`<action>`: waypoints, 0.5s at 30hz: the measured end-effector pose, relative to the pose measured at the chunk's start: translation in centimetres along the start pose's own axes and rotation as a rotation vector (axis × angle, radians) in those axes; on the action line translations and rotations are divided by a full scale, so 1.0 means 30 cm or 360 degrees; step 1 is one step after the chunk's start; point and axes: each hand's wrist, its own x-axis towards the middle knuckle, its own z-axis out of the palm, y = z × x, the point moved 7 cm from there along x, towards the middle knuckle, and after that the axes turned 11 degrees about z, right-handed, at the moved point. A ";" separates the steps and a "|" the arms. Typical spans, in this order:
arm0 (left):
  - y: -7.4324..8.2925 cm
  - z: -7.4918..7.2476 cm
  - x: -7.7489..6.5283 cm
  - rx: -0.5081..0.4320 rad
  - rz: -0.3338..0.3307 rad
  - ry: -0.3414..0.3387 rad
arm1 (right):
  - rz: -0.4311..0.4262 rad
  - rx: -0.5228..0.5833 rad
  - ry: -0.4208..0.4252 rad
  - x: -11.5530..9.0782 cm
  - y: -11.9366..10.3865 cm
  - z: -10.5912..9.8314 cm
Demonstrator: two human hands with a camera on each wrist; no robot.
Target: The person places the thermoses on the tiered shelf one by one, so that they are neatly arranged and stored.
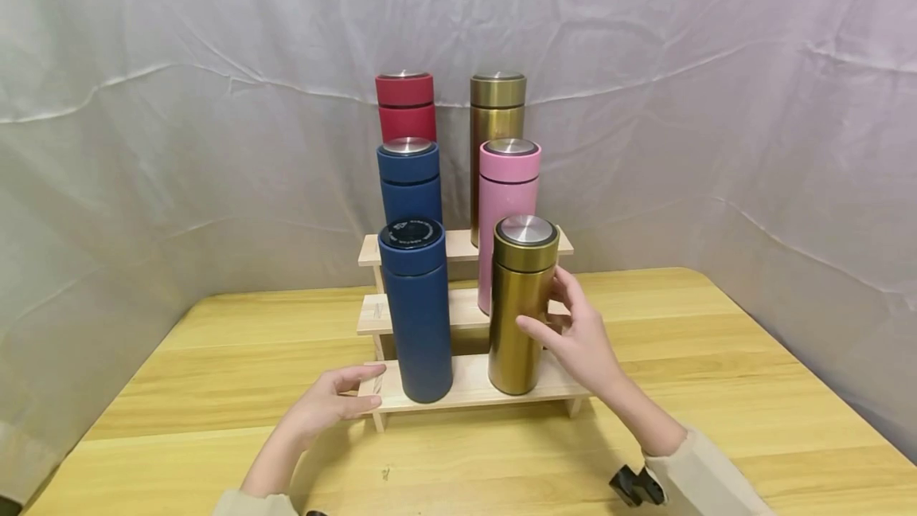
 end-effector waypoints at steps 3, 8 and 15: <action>0.004 0.001 -0.002 0.0015 0.0016 -0.0006 | 0.0032 -0.0037 0.0004 -0.007 0.012 -0.009; 0.008 -0.003 -0.008 0.0071 0.0020 0.0015 | -0.0040 -0.0045 0.0101 -0.033 0.016 -0.036; 0.046 -0.007 -0.020 0.0392 0.0031 0.0135 | -0.0354 -0.0021 0.0276 -0.095 -0.012 -0.075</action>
